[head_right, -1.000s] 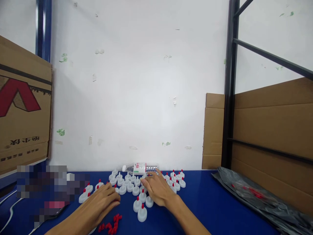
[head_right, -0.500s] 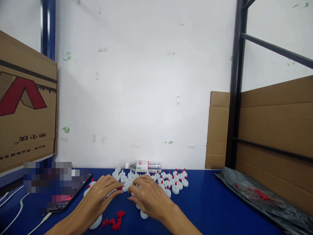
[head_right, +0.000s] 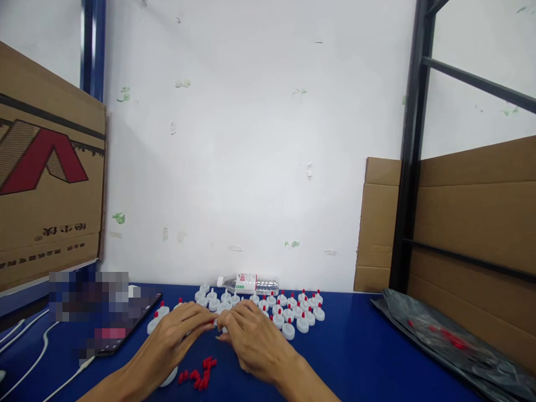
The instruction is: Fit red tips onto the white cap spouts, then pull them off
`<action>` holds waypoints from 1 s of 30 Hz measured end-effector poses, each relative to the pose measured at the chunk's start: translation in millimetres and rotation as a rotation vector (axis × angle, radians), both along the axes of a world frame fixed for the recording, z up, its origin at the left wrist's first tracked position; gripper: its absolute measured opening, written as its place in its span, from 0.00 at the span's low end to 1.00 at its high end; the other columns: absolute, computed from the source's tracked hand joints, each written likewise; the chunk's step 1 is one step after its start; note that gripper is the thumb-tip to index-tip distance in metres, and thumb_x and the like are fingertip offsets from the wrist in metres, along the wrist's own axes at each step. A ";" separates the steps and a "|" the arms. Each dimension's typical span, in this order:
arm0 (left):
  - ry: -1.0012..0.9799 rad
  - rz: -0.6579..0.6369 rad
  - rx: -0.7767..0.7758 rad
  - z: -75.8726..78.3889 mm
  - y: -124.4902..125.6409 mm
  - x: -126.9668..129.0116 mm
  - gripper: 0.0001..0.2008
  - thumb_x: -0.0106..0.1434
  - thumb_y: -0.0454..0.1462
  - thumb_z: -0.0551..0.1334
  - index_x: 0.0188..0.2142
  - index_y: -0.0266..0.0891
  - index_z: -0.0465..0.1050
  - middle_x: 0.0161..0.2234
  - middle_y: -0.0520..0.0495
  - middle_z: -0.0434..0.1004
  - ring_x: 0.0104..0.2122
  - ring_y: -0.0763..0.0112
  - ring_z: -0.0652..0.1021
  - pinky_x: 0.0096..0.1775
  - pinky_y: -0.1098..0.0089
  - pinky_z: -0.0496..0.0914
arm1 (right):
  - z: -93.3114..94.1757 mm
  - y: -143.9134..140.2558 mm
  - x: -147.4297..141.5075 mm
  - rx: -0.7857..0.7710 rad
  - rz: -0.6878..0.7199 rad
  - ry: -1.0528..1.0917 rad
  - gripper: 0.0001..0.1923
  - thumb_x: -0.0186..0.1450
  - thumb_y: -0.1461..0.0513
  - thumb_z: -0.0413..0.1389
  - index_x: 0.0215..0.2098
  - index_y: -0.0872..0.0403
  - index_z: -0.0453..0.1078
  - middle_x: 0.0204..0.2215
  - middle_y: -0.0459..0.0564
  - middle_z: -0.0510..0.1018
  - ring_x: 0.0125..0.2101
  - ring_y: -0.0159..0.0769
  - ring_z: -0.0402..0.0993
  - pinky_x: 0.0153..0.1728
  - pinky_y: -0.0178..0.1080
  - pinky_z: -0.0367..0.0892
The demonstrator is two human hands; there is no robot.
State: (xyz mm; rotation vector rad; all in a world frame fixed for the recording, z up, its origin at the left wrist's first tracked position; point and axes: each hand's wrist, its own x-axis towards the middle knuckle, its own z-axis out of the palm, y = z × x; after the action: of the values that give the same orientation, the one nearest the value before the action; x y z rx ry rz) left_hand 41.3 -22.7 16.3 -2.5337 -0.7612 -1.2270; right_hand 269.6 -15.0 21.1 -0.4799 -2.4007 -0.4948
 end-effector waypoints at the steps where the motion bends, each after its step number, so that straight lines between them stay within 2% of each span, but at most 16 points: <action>1: -0.008 0.001 0.011 0.2 -0.6 0.4 0.16 0.80 0.40 0.48 0.47 0.41 0.75 0.37 0.46 0.80 0.35 0.65 0.78 0.38 0.67 0.70 | 0.5 0.1 0.2 0.020 0.007 0.006 0.08 0.75 0.68 0.49 0.50 0.53 0.60 0.41 0.52 0.79 0.41 0.42 0.75 0.48 0.45 0.68; 5: -0.005 0.002 0.033 1.0 -1.5 2.1 0.16 0.80 0.40 0.48 0.48 0.42 0.75 0.36 0.47 0.80 0.34 0.67 0.79 0.36 0.69 0.71 | -0.4 1.8 1.1 0.073 0.002 0.008 0.08 0.74 0.69 0.50 0.50 0.54 0.61 0.40 0.52 0.79 0.41 0.41 0.75 0.47 0.44 0.69; 10: 0.010 -0.020 0.089 2.4 -0.6 4.8 0.17 0.80 0.39 0.47 0.44 0.41 0.74 0.33 0.48 0.78 0.30 0.69 0.79 0.32 0.72 0.70 | -5.1 5.3 1.6 0.116 0.016 -0.002 0.04 0.74 0.68 0.50 0.46 0.53 0.62 0.38 0.50 0.79 0.39 0.40 0.76 0.46 0.43 0.69; 17: 0.010 0.023 0.095 3.8 -1.4 0.1 0.14 0.80 0.39 0.49 0.46 0.40 0.73 0.37 0.45 0.81 0.35 0.64 0.81 0.38 0.67 0.71 | -3.5 -2.9 -6.4 0.157 0.052 0.070 0.05 0.77 0.66 0.46 0.50 0.53 0.61 0.40 0.52 0.80 0.38 0.39 0.77 0.45 0.44 0.70; 23: 0.090 0.040 -0.043 2.3 -0.9 3.0 0.23 0.80 0.39 0.45 0.33 0.40 0.74 0.29 0.48 0.75 0.26 0.67 0.75 0.28 0.70 0.63 | -1.5 -7.9 -10.6 0.223 0.023 0.004 0.10 0.75 0.71 0.42 0.42 0.54 0.62 0.36 0.51 0.78 0.36 0.39 0.74 0.43 0.44 0.68; 30: 0.093 0.050 -0.279 3.9 -12.3 4.5 0.18 0.76 0.34 0.47 0.32 0.40 0.71 0.31 0.48 0.75 0.29 0.67 0.76 0.33 0.70 0.66 | -1.8 -12.5 -13.6 0.261 -0.028 -0.034 0.10 0.74 0.72 0.44 0.41 0.55 0.64 0.36 0.50 0.76 0.36 0.38 0.73 0.45 0.44 0.66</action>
State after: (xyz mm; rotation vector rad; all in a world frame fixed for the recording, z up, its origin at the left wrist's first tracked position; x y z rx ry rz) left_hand 45.9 -35.0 20.2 -2.7474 -1.0305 -1.0423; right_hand 255.9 -27.5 19.3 -0.3920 -2.3196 -0.8218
